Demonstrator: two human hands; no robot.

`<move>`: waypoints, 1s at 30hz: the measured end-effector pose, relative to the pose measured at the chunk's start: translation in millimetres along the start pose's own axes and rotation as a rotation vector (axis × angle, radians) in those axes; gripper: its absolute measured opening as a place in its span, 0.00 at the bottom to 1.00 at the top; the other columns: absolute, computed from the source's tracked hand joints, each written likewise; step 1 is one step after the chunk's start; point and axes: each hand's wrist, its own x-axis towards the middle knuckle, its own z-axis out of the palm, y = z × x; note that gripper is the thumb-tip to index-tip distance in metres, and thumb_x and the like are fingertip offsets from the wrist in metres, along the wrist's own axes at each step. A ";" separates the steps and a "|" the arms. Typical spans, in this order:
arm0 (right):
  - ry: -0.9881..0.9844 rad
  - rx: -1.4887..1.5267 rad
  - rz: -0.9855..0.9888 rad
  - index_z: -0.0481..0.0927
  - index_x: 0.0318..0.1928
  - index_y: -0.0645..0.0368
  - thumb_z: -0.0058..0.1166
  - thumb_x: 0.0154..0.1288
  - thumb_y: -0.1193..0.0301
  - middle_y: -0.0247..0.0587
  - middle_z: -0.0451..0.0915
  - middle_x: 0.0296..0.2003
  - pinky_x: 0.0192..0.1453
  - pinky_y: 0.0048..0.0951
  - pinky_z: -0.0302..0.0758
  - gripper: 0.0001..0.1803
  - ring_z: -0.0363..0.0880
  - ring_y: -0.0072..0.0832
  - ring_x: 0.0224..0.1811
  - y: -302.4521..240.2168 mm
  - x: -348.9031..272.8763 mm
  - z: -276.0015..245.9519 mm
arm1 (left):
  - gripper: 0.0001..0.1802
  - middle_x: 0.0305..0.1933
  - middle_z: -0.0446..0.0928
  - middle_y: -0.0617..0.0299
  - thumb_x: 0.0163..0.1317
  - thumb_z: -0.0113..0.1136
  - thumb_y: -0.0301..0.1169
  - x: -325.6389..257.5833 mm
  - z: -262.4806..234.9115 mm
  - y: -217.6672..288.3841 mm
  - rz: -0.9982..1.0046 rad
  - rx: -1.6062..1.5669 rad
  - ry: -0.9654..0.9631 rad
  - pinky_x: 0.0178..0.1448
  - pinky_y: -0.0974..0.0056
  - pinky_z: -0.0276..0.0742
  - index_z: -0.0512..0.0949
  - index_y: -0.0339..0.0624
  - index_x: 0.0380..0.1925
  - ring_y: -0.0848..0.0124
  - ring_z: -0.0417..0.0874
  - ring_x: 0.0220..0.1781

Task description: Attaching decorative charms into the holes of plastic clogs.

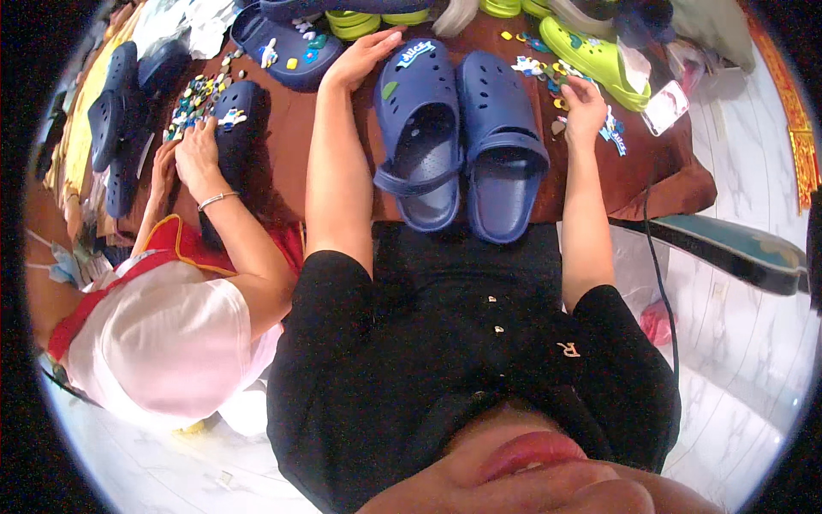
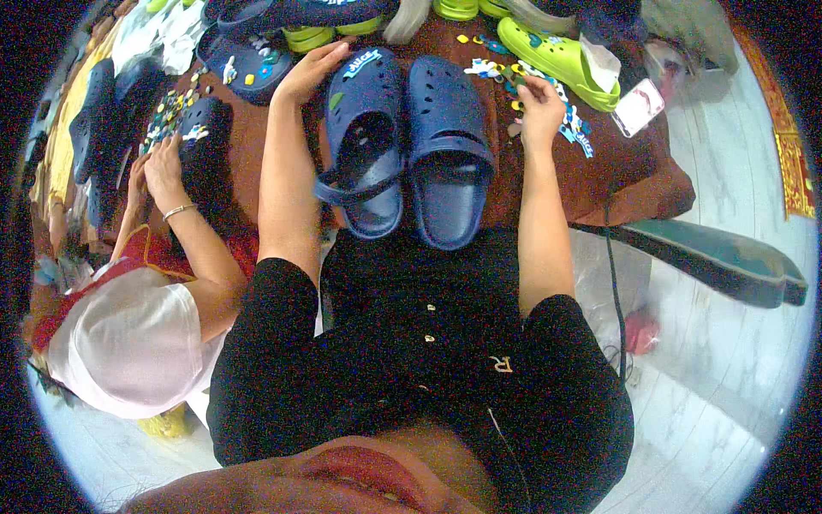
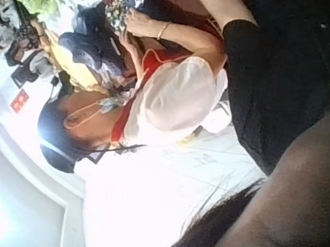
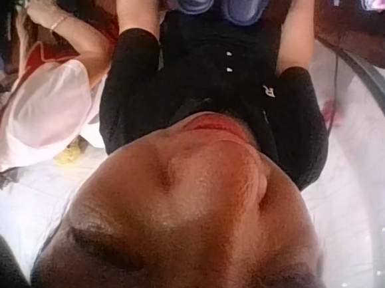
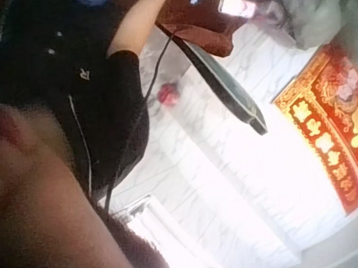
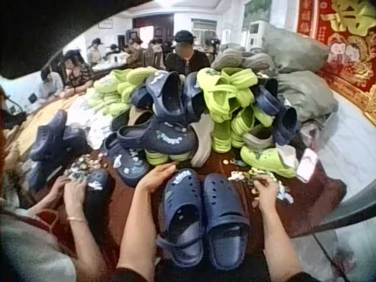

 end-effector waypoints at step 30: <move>-0.527 -0.339 0.029 0.83 0.33 0.62 0.65 0.53 0.72 0.33 0.80 0.26 0.35 0.24 0.71 0.08 0.75 0.20 0.28 -69.2 63.3 51.7 | 0.32 0.59 0.73 0.57 0.67 0.52 0.50 6.3 2.5 3.8 0.009 0.105 -0.002 0.66 0.69 0.63 0.68 0.36 0.62 0.70 0.71 0.60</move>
